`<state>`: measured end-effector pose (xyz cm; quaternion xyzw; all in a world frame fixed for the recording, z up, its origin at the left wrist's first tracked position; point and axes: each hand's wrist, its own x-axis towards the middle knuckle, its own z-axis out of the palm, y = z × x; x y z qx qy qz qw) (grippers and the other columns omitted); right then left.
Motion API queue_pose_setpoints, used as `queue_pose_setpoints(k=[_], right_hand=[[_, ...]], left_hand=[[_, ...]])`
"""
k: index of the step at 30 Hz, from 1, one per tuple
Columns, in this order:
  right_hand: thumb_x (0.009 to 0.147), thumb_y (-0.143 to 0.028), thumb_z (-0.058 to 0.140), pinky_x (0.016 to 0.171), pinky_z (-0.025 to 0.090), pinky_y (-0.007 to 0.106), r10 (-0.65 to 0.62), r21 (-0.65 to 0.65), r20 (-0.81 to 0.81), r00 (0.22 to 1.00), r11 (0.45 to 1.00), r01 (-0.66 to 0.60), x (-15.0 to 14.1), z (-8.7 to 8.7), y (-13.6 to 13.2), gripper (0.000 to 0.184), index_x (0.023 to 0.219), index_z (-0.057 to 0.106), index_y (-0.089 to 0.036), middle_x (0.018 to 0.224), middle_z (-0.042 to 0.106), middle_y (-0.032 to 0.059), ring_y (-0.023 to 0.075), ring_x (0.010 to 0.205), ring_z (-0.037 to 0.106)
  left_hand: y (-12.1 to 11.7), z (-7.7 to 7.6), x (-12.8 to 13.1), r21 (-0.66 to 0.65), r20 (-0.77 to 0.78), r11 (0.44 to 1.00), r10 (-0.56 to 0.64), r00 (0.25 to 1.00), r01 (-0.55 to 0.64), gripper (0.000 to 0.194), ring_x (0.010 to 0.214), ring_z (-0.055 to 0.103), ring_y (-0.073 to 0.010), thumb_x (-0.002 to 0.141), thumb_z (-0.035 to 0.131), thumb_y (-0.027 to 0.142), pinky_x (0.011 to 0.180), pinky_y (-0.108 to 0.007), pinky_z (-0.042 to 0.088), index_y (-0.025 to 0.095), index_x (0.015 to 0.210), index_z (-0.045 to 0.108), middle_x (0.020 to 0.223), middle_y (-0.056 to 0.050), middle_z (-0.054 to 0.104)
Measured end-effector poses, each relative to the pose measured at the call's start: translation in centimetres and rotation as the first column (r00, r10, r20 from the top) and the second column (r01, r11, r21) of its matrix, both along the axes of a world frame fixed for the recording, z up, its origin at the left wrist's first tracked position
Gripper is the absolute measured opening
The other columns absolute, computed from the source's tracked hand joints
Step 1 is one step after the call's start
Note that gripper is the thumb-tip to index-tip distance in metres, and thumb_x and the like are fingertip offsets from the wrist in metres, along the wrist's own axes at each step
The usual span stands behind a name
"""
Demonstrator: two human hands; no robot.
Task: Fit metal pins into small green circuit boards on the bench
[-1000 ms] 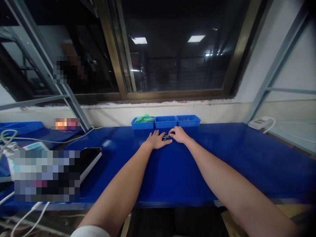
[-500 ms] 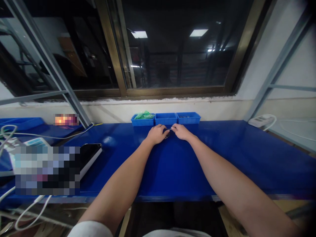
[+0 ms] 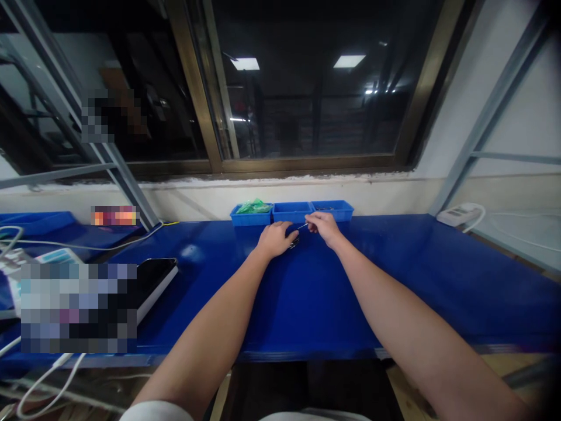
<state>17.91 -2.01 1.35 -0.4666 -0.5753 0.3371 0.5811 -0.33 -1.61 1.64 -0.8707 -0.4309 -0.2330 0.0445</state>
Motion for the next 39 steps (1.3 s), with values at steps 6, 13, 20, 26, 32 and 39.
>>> queue_pose_setpoints(k=[6,13,20,26,32,39], right_hand=[[0.069,-0.050,0.056,0.051,0.037,0.023,-0.322,0.055,-0.028,0.946,0.945,0.323,2.4,-0.7,1.5,0.037,0.060,0.062,-0.015,0.049,0.054,0.0000,0.0112,0.049,0.048],[0.070,-0.046,0.056,0.044,0.036,0.020,-0.292,-0.039,-0.244,0.925,0.956,0.292,4.1,-0.6,2.3,0.049,0.109,0.058,-0.017,0.092,0.067,0.0065,0.0116,0.060,0.054],[0.074,-0.026,0.055,0.074,0.046,0.029,-0.238,0.073,0.391,0.889,0.971,0.228,2.3,-1.7,1.8,0.034,0.105,0.064,-0.017,0.085,0.068,0.0059,0.0163,0.075,0.061],[0.078,-0.024,0.052,0.094,0.036,0.038,-0.102,0.094,0.812,0.574,0.995,0.043,0.4,-2.4,1.4,0.030,0.105,0.066,-0.026,0.108,0.063,0.0060,0.0236,0.104,0.051],[0.079,-0.029,0.055,0.094,0.034,0.037,-0.064,0.058,0.836,0.545,0.998,0.027,0.4,-2.4,1.5,0.017,0.087,0.069,-0.024,0.097,0.063,0.0051,0.0204,0.097,0.052],[0.078,-0.025,0.056,0.095,0.031,0.038,-0.025,0.032,0.834,0.551,0.999,-0.003,0.5,-2.5,1.4,0.012,0.079,0.067,-0.021,0.097,0.061,0.0064,0.0196,0.097,0.051]], left_hand=[[0.6,-0.4,-1.6,-0.268,-0.059,0.960,0.065,0.996,-0.078,0.084,0.121,0.044,-0.0295,0.074,0.032,0.076,0.096,-0.037,0.035,0.016,0.132,0.040,0.133,-0.014,0.046],[0.9,-1.0,-1.7,-0.438,-0.257,0.890,0.013,0.966,-0.128,0.100,0.137,0.004,-0.0308,0.068,0.029,0.080,0.108,-0.049,0.008,0.015,0.143,0.017,0.149,-0.014,0.008],[0.6,-1.5,-0.5,-0.398,-0.261,0.908,0.024,0.965,-0.130,0.094,0.137,0.005,-0.0310,0.072,0.024,0.078,0.108,-0.049,0.008,0.016,0.143,0.019,0.148,-0.015,0.010],[0.7,-1.6,0.2,-0.374,-0.249,0.924,-0.015,0.968,-0.081,0.082,0.137,0.008,-0.0295,0.076,0.023,0.074,0.107,-0.049,0.010,0.024,0.141,0.024,0.149,-0.011,0.014],[0.5,-1.4,0.3,-0.393,-0.234,0.918,-0.043,0.971,-0.054,0.081,0.137,0.008,-0.0294,0.076,0.022,0.075,0.107,-0.049,0.008,0.027,0.140,0.026,0.149,-0.009,0.014],[0.4,-1.3,0.3,-0.400,-0.203,0.916,-0.056,0.978,-0.030,0.083,0.137,0.009,-0.0294,0.074,0.023,0.077,0.108,-0.049,0.009,0.026,0.140,0.028,0.148,-0.011,0.016]])
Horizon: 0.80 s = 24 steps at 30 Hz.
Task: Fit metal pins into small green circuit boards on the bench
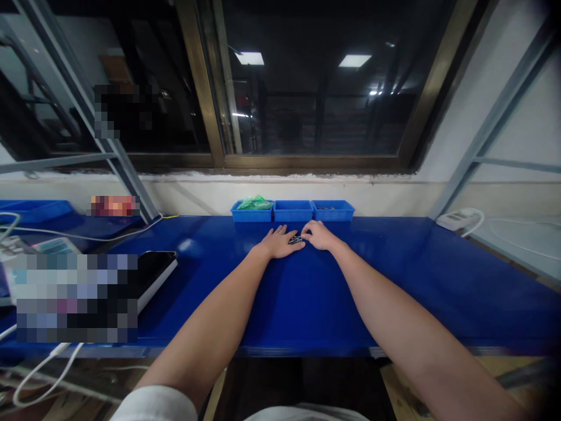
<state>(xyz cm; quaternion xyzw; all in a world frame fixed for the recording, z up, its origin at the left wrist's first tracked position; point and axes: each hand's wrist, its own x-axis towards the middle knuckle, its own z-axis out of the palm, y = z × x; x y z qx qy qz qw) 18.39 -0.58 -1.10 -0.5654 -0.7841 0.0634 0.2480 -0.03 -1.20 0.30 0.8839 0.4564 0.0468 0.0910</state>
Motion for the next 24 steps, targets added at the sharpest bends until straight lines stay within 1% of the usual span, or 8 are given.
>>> queue_pose_setpoints(k=[5,11,14,16,18,21,22,24], right_hand=[[0.077,-0.025,0.058,0.092,0.033,0.037,0.040,0.009,-0.023,0.999,0.999,-0.039,0.0,0.0,-0.3,0.011,0.084,0.066,-0.023,0.097,0.061,0.0052,0.0196,0.097,0.050],[0.078,-0.024,0.056,0.091,0.034,0.035,0.026,0.000,-0.025,0.999,1.000,-0.026,-0.3,0.1,-0.5,0.010,0.079,0.066,-0.022,0.097,0.061,0.0057,0.0197,0.096,0.050],[0.080,-0.024,0.054,0.088,0.035,0.033,0.000,-0.003,-0.069,0.998,1.000,-0.001,-0.3,0.4,-0.6,0.013,0.081,0.066,-0.020,0.096,0.062,0.0068,0.0191,0.094,0.051],[0.081,-0.023,0.051,0.083,0.037,0.031,-0.011,-0.011,-0.130,0.991,1.000,0.009,-0.3,0.6,-0.7,0.014,0.082,0.065,-0.018,0.092,0.063,0.0067,0.0175,0.087,0.053],[0.082,-0.023,0.049,0.075,0.038,0.028,-0.019,-0.029,-0.211,0.977,0.999,0.013,-0.2,0.9,-0.8,0.015,0.083,0.063,-0.017,0.086,0.063,0.0053,0.0154,0.078,0.053],[0.081,-0.023,0.046,0.065,0.037,0.024,-0.030,-0.047,-0.308,0.951,0.999,0.016,-0.2,1.0,-0.8,0.017,0.081,0.061,-0.016,0.075,0.061,0.0020,0.0130,0.068,0.051],[0.081,-0.023,0.045,0.063,0.037,0.024,-0.027,-0.051,-0.324,0.946,0.999,0.011,-0.2,1.0,-0.8,0.017,0.079,0.060,-0.016,0.072,0.060,0.0011,0.0126,0.066,0.051],[0.080,-0.023,0.044,0.062,0.037,0.023,-0.013,-0.056,-0.349,0.937,0.998,-0.007,-0.2,1.0,-0.6,0.017,0.073,0.058,-0.016,0.070,0.060,0.0002,0.0121,0.065,0.050]], left_hand=[[0.0,0.0,0.0,-0.002,0.001,1.000,0.005,1.000,-0.005,0.080,0.137,0.008,-0.0294,0.076,0.026,0.074,0.107,-0.050,0.009,0.027,0.140,0.027,0.148,-0.011,0.016],[-0.1,0.0,0.0,-0.003,-0.016,1.000,0.002,1.000,-0.002,0.080,0.137,0.008,-0.0292,0.077,0.027,0.073,0.108,-0.049,0.009,0.025,0.141,0.026,0.149,-0.010,0.015],[0.0,-0.1,-0.2,0.017,0.014,1.000,0.004,1.000,-0.005,0.081,0.137,0.012,-0.0288,0.077,0.028,0.072,0.108,-0.048,0.011,0.021,0.141,0.026,0.148,-0.012,0.019],[0.1,0.1,-0.3,0.065,0.083,0.998,-0.009,0.997,0.003,0.080,0.135,0.020,-0.0281,0.078,0.030,0.070,0.107,-0.044,0.018,0.018,0.139,0.029,0.145,-0.013,0.026],[0.1,0.3,-0.4,0.154,0.179,0.988,-0.046,0.983,0.019,0.072,0.129,0.034,-0.0261,0.081,0.034,0.064,0.104,-0.038,0.027,0.016,0.134,0.036,0.139,-0.012,0.039],[0.2,0.9,-0.5,0.291,0.275,0.956,-0.118,0.954,0.034,0.044,0.109,0.053,-0.0213,0.087,0.038,0.046,0.094,-0.031,0.038,0.018,0.118,0.052,0.119,-0.008,0.057],[0.2,1.0,-0.5,0.318,0.285,0.948,-0.130,0.950,0.034,0.036,0.103,0.055,-0.0203,0.088,0.038,0.040,0.091,-0.030,0.041,0.019,0.111,0.056,0.112,-0.007,0.060],[0.1,1.2,-0.5,0.351,0.290,0.936,-0.137,0.947,0.028,0.028,0.094,0.058,-0.0193,0.089,0.037,0.031,0.085,-0.030,0.043,0.020,0.100,0.059,0.102,-0.006,0.063]])
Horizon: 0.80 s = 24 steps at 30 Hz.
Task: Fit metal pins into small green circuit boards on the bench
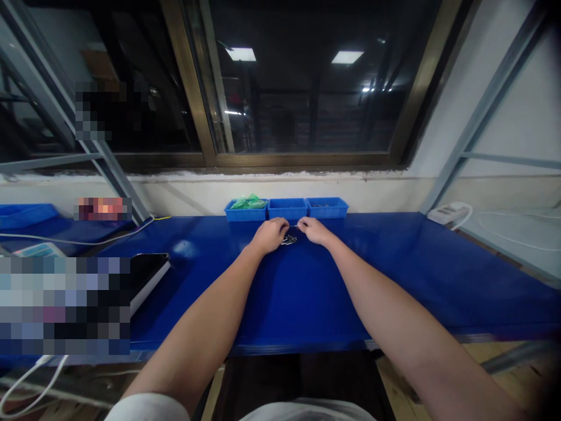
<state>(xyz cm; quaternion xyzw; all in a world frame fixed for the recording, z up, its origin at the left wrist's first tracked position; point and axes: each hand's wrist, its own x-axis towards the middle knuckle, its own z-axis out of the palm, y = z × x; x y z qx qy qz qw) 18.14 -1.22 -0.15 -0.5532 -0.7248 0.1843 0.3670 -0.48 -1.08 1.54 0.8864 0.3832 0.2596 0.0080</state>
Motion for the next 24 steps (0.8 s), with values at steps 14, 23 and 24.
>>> queue_pose_setpoints(k=[14,23,24], right_hand=[[0.064,-0.033,0.062,0.047,0.035,0.020,0.052,-0.069,-0.547,0.836,0.992,-0.107,-0.8,1.5,-1.3,0.018,0.071,0.062,-0.017,0.063,0.062,0.0009,0.0104,0.055,0.053],[0.066,-0.040,0.058,0.045,0.036,0.022,-0.169,-0.025,-0.518,0.838,0.983,0.182,0.6,0.9,-0.3,0.026,0.056,0.060,-0.016,0.046,0.053,-0.0014,0.0099,0.044,0.046],[0.067,-0.040,0.058,0.046,0.036,0.022,-0.197,-0.004,-0.515,0.834,0.974,0.228,0.9,0.9,-0.1,0.026,0.057,0.060,-0.016,0.046,0.053,-0.0013,0.0101,0.044,0.046]], left_hand=[[-0.6,0.4,0.3,0.009,-0.028,0.996,0.084,0.996,-0.083,0.031,0.092,0.059,-0.0190,0.091,0.033,0.033,0.082,-0.028,0.043,0.020,0.095,0.061,0.097,-0.006,0.064],[-0.2,-0.2,-0.1,-0.092,-0.072,0.974,0.199,0.977,-0.205,0.054,0.108,0.053,-0.0251,0.084,0.035,0.058,0.089,-0.033,0.041,0.018,0.116,0.052,0.118,-0.010,0.057],[-0.1,-0.3,-0.1,-0.103,-0.086,0.971,0.207,0.975,-0.215,0.057,0.108,0.053,-0.0260,0.084,0.034,0.060,0.088,-0.034,0.041,0.017,0.117,0.052,0.119,-0.010,0.057]])
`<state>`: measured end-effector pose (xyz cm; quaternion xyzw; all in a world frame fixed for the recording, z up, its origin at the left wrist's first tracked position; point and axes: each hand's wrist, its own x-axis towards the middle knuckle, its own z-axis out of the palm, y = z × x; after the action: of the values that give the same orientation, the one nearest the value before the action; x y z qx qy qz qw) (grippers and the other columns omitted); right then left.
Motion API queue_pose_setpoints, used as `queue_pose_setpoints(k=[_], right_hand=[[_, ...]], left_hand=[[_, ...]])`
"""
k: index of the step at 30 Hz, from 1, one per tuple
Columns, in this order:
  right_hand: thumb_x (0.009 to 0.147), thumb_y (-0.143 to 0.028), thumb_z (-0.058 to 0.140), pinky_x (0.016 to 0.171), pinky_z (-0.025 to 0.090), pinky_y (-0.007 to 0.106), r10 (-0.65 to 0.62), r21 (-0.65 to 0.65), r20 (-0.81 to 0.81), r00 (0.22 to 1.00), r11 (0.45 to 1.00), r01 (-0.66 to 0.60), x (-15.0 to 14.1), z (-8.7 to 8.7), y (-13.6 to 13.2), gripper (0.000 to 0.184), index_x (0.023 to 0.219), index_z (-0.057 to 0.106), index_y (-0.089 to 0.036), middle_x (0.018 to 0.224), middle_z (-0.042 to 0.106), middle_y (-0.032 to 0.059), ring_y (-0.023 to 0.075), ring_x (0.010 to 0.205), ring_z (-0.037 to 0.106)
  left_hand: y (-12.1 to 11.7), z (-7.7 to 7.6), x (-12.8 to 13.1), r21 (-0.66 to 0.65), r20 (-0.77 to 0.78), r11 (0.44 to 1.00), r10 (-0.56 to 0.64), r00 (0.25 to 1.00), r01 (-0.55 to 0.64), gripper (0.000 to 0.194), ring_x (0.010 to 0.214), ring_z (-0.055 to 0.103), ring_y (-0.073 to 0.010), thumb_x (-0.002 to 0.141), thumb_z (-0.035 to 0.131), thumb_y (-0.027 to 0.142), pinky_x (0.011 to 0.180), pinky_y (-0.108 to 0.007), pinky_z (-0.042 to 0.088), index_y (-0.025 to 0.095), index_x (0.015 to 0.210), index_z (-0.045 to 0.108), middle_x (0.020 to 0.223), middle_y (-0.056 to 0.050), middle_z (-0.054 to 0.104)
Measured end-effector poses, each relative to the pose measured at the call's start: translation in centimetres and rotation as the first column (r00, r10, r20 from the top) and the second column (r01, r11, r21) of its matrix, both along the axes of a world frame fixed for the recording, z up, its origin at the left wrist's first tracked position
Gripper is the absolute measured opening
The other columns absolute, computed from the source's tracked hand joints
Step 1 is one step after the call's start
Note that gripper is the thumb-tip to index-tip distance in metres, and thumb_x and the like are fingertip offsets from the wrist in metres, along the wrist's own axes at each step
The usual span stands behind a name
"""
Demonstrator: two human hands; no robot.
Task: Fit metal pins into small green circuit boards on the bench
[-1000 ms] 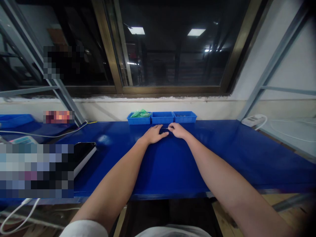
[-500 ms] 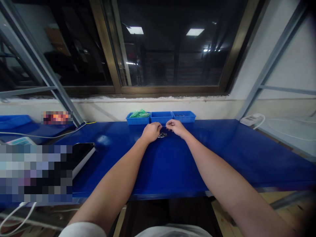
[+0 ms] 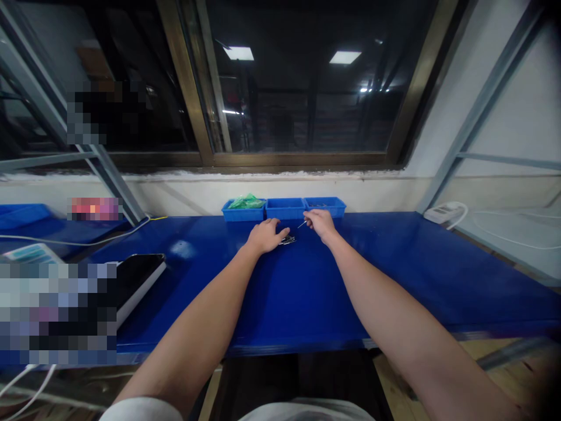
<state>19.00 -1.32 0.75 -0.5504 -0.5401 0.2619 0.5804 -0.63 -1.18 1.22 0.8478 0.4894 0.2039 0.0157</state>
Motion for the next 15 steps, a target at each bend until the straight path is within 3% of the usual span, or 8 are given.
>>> queue_pose_setpoints(k=[5,10,13,15], right_hand=[[0.068,-0.037,0.056,0.047,0.039,0.021,-0.123,0.113,-0.138,0.983,0.984,0.139,1.1,0.6,1.1,0.025,0.075,0.066,-0.015,0.067,0.064,0.0036,0.0120,0.056,0.053],[0.066,-0.031,0.061,0.043,0.038,0.019,-0.011,0.056,-0.238,0.971,0.998,0.025,1.8,0.9,1.5,0.057,0.121,0.052,-0.020,0.110,0.063,0.0073,0.0107,0.064,0.056],[0.066,-0.027,0.061,0.046,0.041,0.021,-0.021,-0.008,-0.164,0.986,1.000,0.020,1.8,0.3,1.4,0.066,0.129,0.044,-0.019,0.098,0.067,0.0057,0.0108,0.060,0.057],[0.067,-0.024,0.060,0.054,0.045,0.023,-0.046,-0.029,-0.019,0.999,0.999,0.046,1.5,-0.3,1.3,0.060,0.125,0.049,-0.015,0.083,0.068,0.0040,0.0120,0.060,0.058]], left_hand=[[0.1,-0.2,0.0,-0.025,-0.029,1.000,-0.011,1.000,0.010,0.061,0.108,0.053,-0.0277,0.083,0.030,0.063,0.089,-0.036,0.040,0.017,0.117,0.052,0.119,-0.012,0.056],[0.2,-0.5,0.0,-0.027,-0.031,0.999,-0.017,0.999,0.016,0.068,0.114,0.048,-0.0279,0.081,0.029,0.066,0.094,-0.036,0.036,0.016,0.122,0.050,0.125,-0.013,0.052],[0.4,-0.9,-0.2,-0.092,-0.042,0.995,-0.050,0.998,0.046,0.081,0.122,0.041,-0.0297,0.076,0.028,0.074,0.099,-0.039,0.031,0.017,0.132,0.040,0.136,-0.014,0.042],[0.5,-1.1,-0.2,-0.158,-0.084,0.985,-0.085,0.993,0.071,0.089,0.129,0.031,-0.0305,0.073,0.028,0.078,0.104,-0.042,0.025,0.017,0.137,0.032,0.142,-0.014,0.033]])
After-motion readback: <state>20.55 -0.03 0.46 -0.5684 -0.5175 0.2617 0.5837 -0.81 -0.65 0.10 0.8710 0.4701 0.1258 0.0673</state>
